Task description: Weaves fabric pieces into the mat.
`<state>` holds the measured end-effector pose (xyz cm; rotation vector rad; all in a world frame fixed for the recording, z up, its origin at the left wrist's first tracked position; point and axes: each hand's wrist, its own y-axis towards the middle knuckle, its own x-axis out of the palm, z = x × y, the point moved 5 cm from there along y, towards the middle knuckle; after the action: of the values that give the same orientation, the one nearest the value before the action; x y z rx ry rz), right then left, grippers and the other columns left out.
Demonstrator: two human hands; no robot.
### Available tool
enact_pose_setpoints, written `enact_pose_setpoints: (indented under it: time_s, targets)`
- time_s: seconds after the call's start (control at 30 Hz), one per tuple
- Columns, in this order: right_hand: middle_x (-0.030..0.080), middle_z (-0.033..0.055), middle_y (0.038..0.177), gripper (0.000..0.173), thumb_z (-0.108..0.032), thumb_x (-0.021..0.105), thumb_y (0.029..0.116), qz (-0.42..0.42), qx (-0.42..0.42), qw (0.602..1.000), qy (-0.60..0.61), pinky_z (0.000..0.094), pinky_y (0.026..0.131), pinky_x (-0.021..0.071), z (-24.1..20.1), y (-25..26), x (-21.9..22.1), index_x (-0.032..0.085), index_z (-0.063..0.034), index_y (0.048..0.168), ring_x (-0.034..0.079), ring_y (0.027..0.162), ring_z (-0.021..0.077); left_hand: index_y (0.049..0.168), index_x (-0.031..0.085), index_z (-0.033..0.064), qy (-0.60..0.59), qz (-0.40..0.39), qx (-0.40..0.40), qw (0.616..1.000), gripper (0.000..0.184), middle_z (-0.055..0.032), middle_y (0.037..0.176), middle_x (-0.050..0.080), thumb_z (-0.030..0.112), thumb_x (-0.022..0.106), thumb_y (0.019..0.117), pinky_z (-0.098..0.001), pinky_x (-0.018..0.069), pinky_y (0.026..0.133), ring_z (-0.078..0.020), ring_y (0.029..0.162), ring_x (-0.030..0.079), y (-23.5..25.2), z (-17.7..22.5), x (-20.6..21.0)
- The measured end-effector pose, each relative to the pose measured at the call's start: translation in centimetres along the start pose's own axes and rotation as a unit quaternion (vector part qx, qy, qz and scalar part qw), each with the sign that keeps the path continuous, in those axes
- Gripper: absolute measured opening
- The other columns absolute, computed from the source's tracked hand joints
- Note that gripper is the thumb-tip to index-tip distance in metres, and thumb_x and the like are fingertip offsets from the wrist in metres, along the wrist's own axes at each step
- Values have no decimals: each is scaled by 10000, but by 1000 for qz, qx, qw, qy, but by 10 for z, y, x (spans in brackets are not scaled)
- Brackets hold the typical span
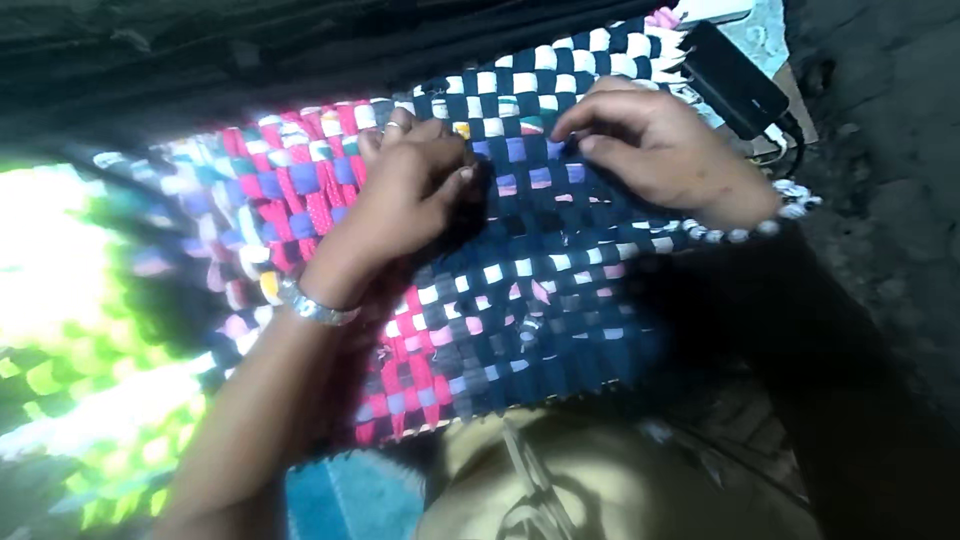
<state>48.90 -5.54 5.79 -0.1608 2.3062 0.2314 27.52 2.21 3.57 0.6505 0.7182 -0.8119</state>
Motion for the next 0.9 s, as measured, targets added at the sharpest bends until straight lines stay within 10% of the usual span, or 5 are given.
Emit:
enact_pose_setpoints:
  time_s: [0.13,0.43,0.73,0.83,0.9]
  targets:
    - [625,170,1152,338,-148,486,963,11,54,990,-133,631,906,403,4,-22,0,762,-99,1152,548,1167,394,1131,746,128,66,21,40,997,263,-120,1001,647,225,543,995,-605,361,877,-403,1089,553,8,28,19]
    - [588,160,1094,326,-123,493,922,17,54,983,-174,638,869,345,17,-26,24,740,-107,1134,509,1160,427,1024,713,56,154,-12,22,988,211,-151,1082,653,142,525,982,-634,346,907,-426,1130,551,32,38,60]
    - [585,67,946,307,-114,486,927,-24,-3,998,-60,526,894,324,30,-18,10,784,-129,1000,516,1066,280,907,747,96,23,-98,34,994,333,-71,952,703,258,483,1029,-603,319,899,-348,1071,564,46,24,47]
    - [593,22,990,256,-82,502,976,50,-34,995,81,186,802,488,32,-34,-21,754,-45,1005,562,919,40,861,731,92,-31,-65,31,997,349,-45,913,682,241,467,1034,-564,306,923,-279,1055,559,42,26,39]
    - [589,28,1007,249,-89,511,1002,112,1,991,68,133,749,479,32,-51,-41,738,-23,1082,558,873,6,928,745,84,-17,-24,36,999,316,-70,910,665,237,487,1030,-578,322,907,-309,1036,566,42,34,40]
